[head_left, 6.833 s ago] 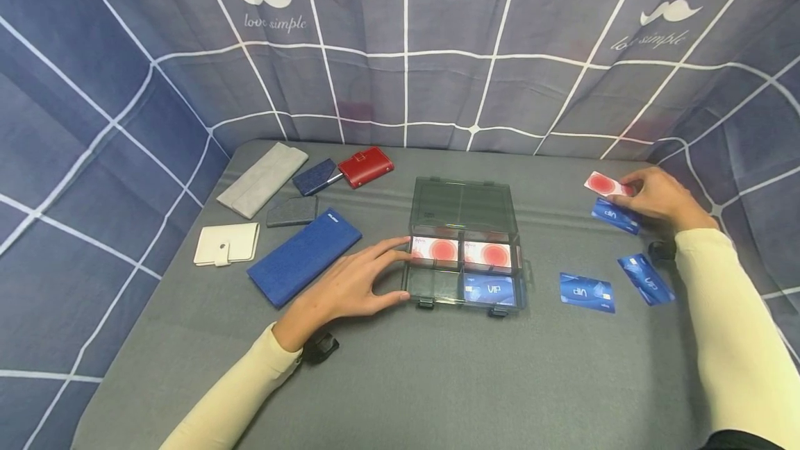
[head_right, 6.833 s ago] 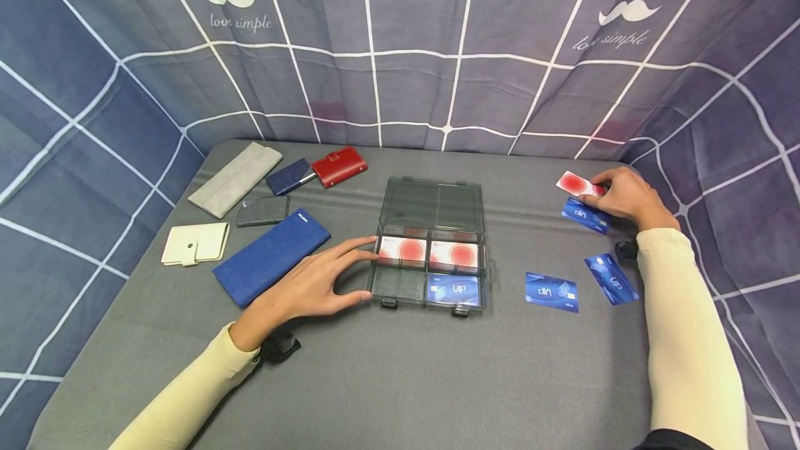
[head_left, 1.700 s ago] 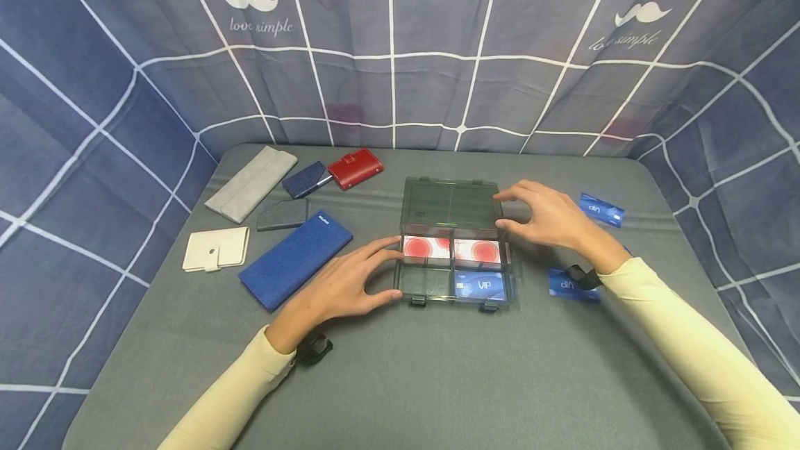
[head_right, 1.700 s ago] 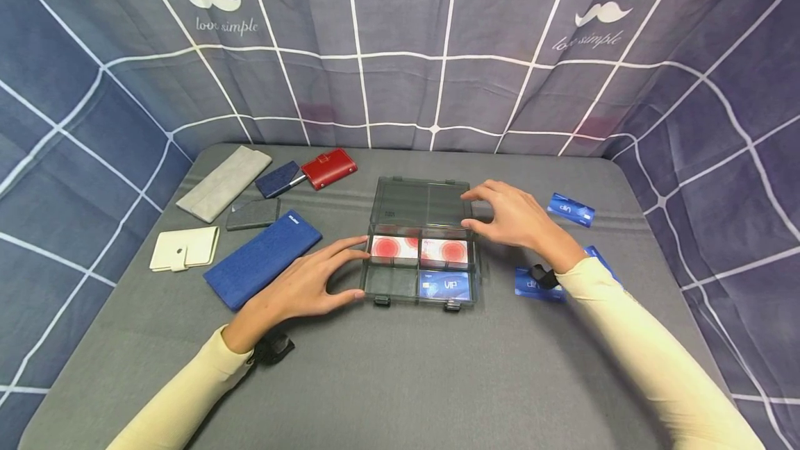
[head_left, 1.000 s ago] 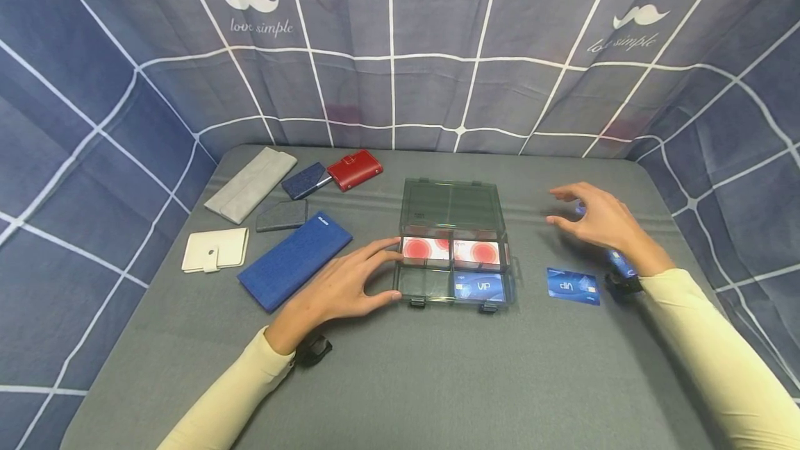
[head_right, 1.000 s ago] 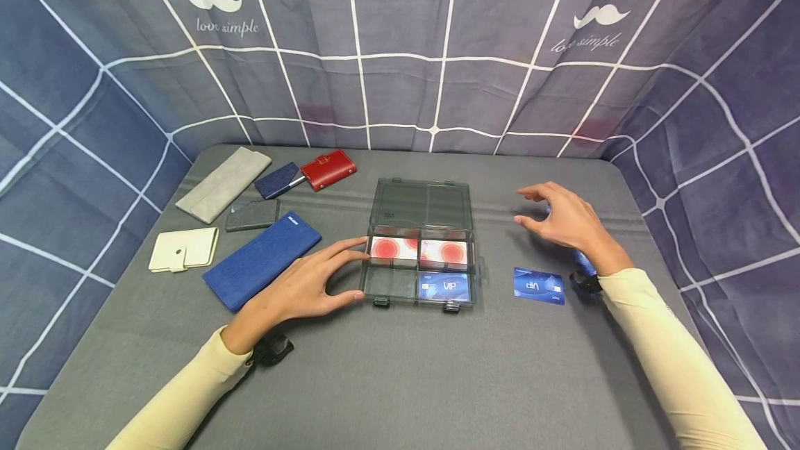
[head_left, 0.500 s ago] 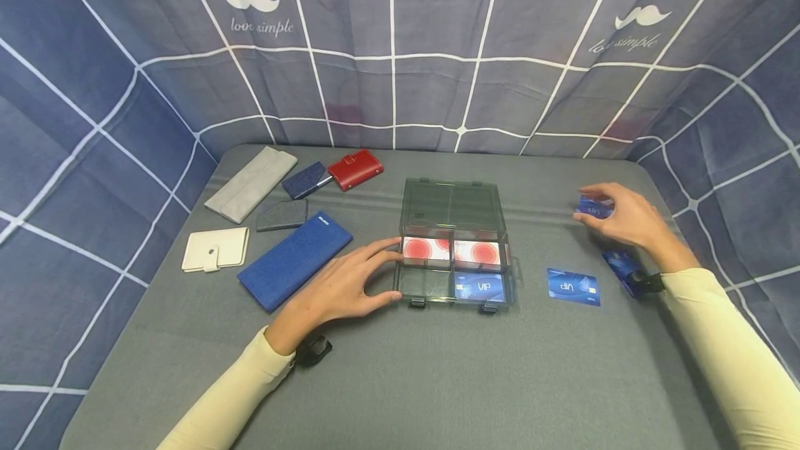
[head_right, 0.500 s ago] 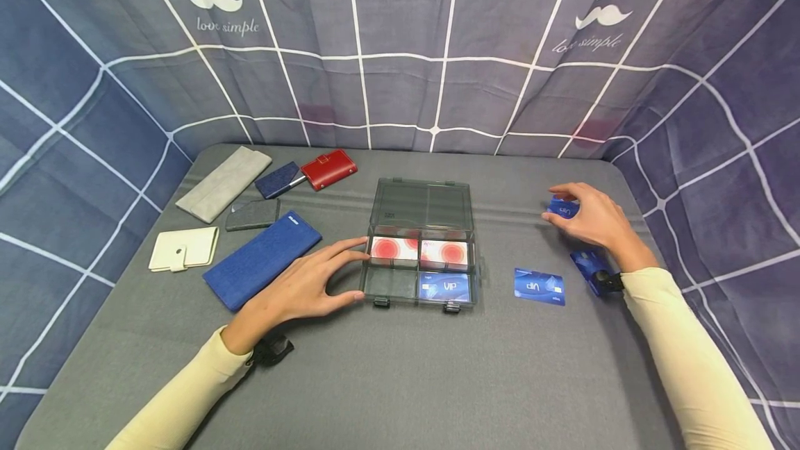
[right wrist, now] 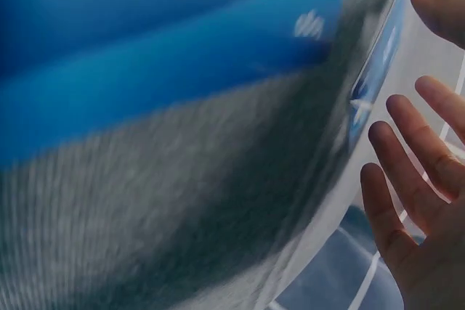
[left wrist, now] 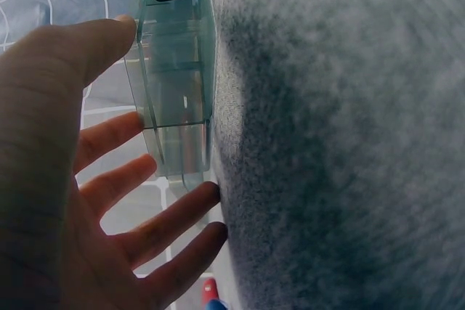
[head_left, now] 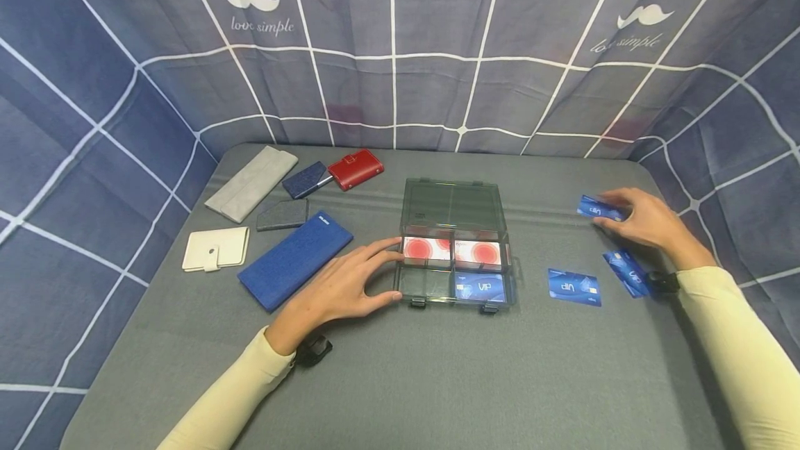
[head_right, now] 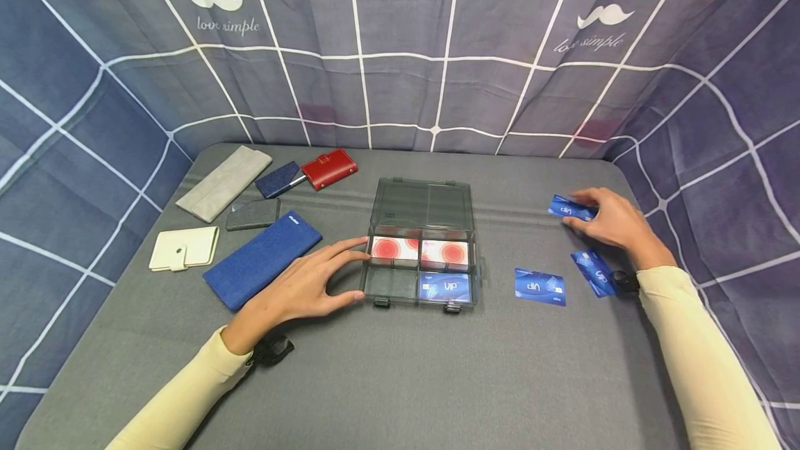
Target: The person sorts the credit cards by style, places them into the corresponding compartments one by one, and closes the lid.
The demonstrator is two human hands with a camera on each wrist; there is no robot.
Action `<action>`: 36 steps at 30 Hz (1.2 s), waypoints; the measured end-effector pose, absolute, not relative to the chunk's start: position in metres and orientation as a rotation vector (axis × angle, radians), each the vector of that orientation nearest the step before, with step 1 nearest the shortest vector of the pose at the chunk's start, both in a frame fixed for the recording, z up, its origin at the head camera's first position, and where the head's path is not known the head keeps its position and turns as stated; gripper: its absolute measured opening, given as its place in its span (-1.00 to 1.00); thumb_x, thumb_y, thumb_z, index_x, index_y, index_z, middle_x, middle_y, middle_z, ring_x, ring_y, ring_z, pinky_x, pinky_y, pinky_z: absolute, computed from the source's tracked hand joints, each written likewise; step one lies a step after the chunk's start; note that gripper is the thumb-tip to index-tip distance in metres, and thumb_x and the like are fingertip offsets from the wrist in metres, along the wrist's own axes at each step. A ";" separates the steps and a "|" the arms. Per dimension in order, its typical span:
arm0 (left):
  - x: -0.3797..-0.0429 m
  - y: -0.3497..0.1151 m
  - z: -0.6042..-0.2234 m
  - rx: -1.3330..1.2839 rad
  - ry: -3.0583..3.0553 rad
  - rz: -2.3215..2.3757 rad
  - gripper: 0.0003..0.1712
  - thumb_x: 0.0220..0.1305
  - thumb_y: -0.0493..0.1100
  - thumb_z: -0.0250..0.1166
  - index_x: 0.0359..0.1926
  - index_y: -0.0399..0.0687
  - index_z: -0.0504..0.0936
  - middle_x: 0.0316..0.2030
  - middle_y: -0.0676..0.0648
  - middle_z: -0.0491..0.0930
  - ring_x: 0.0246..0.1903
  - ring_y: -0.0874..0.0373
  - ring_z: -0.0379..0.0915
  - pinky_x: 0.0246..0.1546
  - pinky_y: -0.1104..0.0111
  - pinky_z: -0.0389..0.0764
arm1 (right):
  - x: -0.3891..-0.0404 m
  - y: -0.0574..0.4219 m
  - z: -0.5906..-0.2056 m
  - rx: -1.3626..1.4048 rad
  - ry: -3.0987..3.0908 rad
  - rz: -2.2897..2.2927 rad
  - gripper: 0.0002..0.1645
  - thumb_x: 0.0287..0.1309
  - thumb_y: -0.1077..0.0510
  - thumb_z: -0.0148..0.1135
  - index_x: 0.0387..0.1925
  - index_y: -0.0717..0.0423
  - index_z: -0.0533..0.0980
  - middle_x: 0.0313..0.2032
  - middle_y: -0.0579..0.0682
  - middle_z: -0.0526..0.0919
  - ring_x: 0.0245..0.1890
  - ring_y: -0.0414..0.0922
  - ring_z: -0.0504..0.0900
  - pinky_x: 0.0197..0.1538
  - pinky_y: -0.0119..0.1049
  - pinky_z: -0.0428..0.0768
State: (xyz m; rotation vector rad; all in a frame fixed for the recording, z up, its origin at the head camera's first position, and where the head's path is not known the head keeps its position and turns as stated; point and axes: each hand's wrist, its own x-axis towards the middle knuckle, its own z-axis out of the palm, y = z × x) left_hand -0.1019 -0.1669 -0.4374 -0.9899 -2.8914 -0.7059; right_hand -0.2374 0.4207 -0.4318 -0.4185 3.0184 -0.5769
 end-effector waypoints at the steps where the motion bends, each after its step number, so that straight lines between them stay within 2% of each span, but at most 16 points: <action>1: -0.102 -0.167 -0.437 -0.989 -2.894 -0.705 -0.24 0.35 0.32 0.46 0.45 0.15 0.58 0.61 0.04 0.31 0.39 -0.11 0.51 0.25 -0.10 0.59 | -0.238 0.423 -0.432 -0.417 3.016 -0.573 -0.16 0.26 -0.15 0.54 0.33 0.34 0.53 0.17 0.46 0.65 0.19 0.43 0.58 0.20 0.43 0.41; 8: -0.102 -0.166 -0.437 -0.987 -2.902 -0.699 -0.24 0.36 0.33 0.44 0.45 0.16 0.58 0.60 0.05 0.31 0.37 -0.10 0.53 0.22 -0.09 0.61 | -0.239 0.432 -0.435 -0.395 3.006 -0.511 -0.14 0.25 -0.15 0.53 0.31 0.41 0.53 0.18 0.51 0.61 0.19 0.45 0.54 0.19 0.46 0.41; 27: -0.102 -0.166 -0.436 -0.961 -2.933 -0.692 -0.24 0.35 0.35 0.44 0.45 0.18 0.59 0.60 0.06 0.31 0.39 -0.09 0.51 0.24 -0.08 0.60 | -0.239 0.444 -0.443 -0.352 3.029 -0.530 -0.23 0.18 -0.15 0.58 0.20 0.34 0.63 0.15 0.50 0.56 0.19 0.44 0.50 0.10 0.47 0.41; 33: -0.102 -0.166 -0.437 -0.962 -2.922 -0.701 -0.25 0.35 0.34 0.45 0.43 0.16 0.60 0.60 0.06 0.32 0.39 -0.08 0.51 0.25 -0.09 0.59 | -0.239 0.441 -0.440 -0.357 3.036 -0.489 -0.23 0.16 -0.22 0.58 0.17 0.29 0.66 0.03 0.39 0.67 0.05 0.32 0.61 -0.03 0.32 0.48; 36: -0.102 -0.166 -0.438 -0.962 -2.914 -0.696 -0.25 0.35 0.33 0.45 0.43 0.17 0.60 0.60 0.05 0.33 0.39 -0.09 0.51 0.25 -0.09 0.59 | -0.240 0.438 -0.438 -0.344 3.029 -0.475 -0.20 0.17 -0.28 0.56 0.19 0.23 0.67 0.03 0.34 0.70 0.04 0.29 0.63 -0.07 0.30 0.49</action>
